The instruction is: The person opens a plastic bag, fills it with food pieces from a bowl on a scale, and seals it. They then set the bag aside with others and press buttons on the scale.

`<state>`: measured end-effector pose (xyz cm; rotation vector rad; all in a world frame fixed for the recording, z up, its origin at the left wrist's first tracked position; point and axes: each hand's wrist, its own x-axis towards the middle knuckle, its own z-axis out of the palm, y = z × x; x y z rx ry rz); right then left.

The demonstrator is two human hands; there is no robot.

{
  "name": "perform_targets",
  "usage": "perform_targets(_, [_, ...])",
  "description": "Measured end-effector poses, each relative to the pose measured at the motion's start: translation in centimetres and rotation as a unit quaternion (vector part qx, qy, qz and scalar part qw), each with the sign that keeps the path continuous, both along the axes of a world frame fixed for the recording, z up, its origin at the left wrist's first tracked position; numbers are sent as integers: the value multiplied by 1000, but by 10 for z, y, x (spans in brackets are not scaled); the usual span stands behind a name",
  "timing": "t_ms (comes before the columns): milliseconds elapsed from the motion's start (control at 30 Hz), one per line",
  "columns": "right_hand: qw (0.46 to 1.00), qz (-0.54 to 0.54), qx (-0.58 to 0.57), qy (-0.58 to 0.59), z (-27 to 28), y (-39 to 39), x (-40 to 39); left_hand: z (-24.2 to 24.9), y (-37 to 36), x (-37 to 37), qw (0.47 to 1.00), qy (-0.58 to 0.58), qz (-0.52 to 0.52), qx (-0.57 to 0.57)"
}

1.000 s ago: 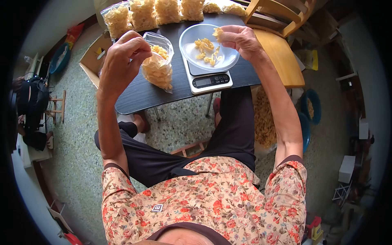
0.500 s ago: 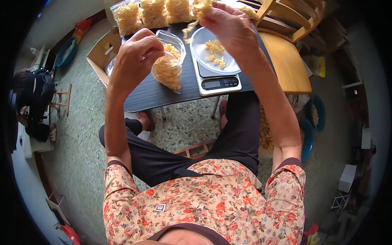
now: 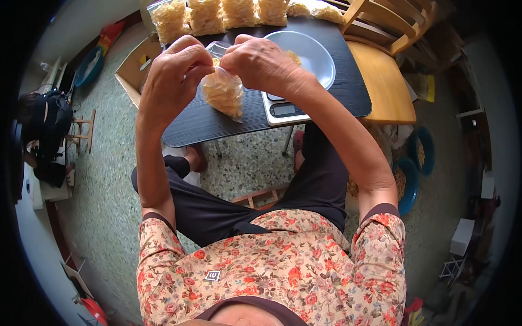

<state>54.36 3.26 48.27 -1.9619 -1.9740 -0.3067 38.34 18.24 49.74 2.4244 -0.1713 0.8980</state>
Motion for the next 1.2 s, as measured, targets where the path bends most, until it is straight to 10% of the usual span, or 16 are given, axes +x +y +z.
perform_targets(433, [956, -49, 161, 239, 19, -46, 37, -2, 6, 3, 999, 20, -16, -19])
perform_targets(1200, [921, -342, -185, -3, -35, -63, 75, -6, 3, 8, 1000, 18, -18, 0])
